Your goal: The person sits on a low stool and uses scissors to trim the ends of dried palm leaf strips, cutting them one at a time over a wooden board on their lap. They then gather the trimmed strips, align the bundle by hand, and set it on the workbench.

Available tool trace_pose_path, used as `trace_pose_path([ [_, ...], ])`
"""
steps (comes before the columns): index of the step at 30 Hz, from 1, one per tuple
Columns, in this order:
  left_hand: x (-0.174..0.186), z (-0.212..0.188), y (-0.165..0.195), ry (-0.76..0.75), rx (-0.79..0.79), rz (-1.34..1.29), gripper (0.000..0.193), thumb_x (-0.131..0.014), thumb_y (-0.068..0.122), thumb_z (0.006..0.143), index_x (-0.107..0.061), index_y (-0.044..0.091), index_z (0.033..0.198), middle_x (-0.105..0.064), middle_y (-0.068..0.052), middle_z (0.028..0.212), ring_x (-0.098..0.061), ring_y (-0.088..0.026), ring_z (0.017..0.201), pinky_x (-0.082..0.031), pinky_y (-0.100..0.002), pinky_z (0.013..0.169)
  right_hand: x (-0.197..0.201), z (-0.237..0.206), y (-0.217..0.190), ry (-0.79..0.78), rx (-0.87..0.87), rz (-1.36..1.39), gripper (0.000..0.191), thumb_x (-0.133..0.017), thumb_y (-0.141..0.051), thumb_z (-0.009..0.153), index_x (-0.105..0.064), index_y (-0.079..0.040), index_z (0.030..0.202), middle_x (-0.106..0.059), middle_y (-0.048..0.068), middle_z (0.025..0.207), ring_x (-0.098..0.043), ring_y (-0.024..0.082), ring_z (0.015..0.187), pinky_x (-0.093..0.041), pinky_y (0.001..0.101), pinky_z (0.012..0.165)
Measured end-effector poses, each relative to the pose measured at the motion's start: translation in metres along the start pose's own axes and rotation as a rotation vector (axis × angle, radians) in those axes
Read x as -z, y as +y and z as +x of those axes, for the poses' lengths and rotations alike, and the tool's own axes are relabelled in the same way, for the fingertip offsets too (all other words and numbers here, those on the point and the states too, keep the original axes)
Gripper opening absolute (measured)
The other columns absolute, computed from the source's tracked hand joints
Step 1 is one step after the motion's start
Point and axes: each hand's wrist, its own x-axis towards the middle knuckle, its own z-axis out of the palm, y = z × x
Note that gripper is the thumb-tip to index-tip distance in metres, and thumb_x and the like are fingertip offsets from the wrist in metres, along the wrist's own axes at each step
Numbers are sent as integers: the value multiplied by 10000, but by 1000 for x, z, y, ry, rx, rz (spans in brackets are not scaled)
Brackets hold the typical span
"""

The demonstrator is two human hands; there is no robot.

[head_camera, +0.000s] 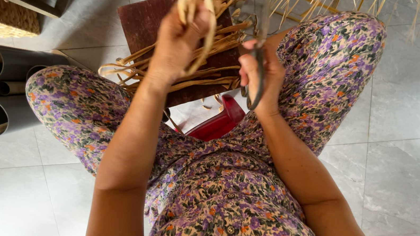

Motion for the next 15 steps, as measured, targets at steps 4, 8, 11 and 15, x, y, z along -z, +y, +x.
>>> trace_pose_path([
  [4, 32, 7, 69, 60, -377, 138, 198, -511, 209, 1204, -572, 39, 1284, -675, -110, 1133, -643, -183, 1032, -548, -296, 919, 15, 4, -12, 73, 21, 174, 396, -667, -399, 1082, -622, -58, 1279, -602, 31, 817, -528, 105, 640, -442, 272, 569],
  [8, 40, 19, 99, 184, -245, 32, 204, -569, 235, 1106, -590, 56, 1011, -677, -27, 854, -613, -127, 728, -485, -262, 652, 12, 8, -16, 95, -16, 210, 410, -663, -418, 1067, -613, -67, 1274, -602, 39, 810, -520, 109, 625, -442, 281, 567],
  [11, 36, 39, 82, 195, -276, 341, 283, -746, 208, 1079, -655, 7, 902, -612, -88, 747, -508, -160, 601, -399, -330, 565, 9, 10, -16, 105, -61, 206, 426, -664, -435, 1061, -608, -68, 1270, -593, 38, 804, -520, 112, 624, -446, 280, 563],
  [15, 21, 61, 14, 19, -179, 708, 228, -847, 252, 952, -742, 50, 946, -700, -89, 711, -663, -204, 587, -522, -356, 542, 0, 13, -13, 155, -136, 216, 445, -643, -464, 1045, -605, -73, 1254, -592, 41, 805, -523, 116, 608, -439, 272, 545],
])
